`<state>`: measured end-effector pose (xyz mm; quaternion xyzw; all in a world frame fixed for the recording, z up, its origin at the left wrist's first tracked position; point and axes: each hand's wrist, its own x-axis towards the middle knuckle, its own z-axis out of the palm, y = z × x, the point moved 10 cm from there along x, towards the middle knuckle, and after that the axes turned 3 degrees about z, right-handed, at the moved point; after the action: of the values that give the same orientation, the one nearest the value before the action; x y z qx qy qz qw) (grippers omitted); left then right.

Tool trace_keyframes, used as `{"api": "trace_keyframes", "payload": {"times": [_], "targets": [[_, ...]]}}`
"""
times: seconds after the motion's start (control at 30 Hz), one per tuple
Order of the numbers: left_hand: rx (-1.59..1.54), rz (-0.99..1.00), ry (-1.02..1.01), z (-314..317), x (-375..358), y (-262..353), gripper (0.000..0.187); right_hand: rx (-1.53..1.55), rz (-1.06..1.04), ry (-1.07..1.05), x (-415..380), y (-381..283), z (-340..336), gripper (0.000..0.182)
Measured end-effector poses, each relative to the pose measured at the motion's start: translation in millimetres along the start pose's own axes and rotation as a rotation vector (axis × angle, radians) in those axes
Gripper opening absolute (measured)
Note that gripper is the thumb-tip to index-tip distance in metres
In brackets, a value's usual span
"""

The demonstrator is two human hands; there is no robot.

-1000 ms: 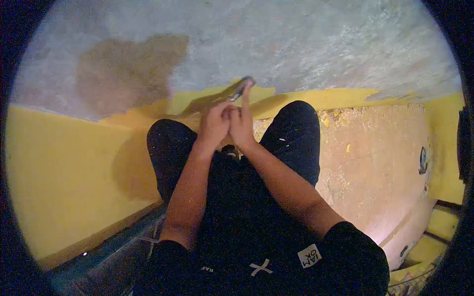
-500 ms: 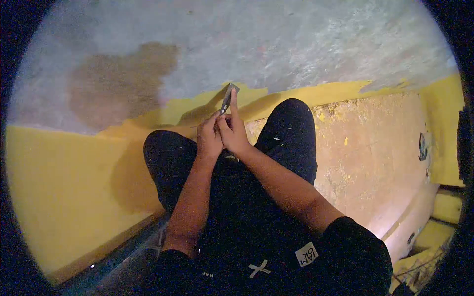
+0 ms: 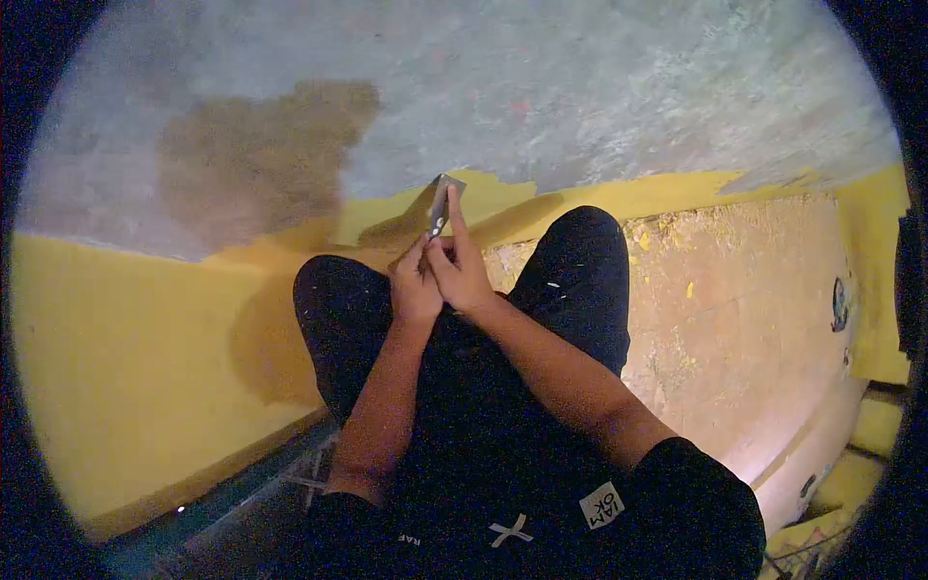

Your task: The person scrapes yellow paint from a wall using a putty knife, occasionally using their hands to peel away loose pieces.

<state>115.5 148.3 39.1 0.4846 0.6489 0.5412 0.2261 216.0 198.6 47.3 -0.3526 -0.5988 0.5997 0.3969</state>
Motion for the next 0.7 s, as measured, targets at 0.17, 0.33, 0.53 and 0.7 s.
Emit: {"api": "trace_keyframes", "payload": {"times": [0.17,0.33,0.53,0.7], "targets": [[0.072,0.024,-0.008,4.3,1.7,12.3,0.021,0.052,0.069,-0.002,1.3,4.9,-3.1,0.086],[0.075,-0.067,0.037,2.5,0.8,1.4,0.022,0.008,0.056,-0.007,-2.3,-6.9,-9.4,0.083],[0.078,-0.038,0.070,6.4,-2.4,7.3,0.023,-0.021,0.040,-0.008,-2.9,-8.9,-15.2,0.085],[0.159,-0.097,0.009,-3.6,7.8,13.5,0.020,0.028,0.052,-0.033,1.8,-5.7,-16.8,0.086]]}}
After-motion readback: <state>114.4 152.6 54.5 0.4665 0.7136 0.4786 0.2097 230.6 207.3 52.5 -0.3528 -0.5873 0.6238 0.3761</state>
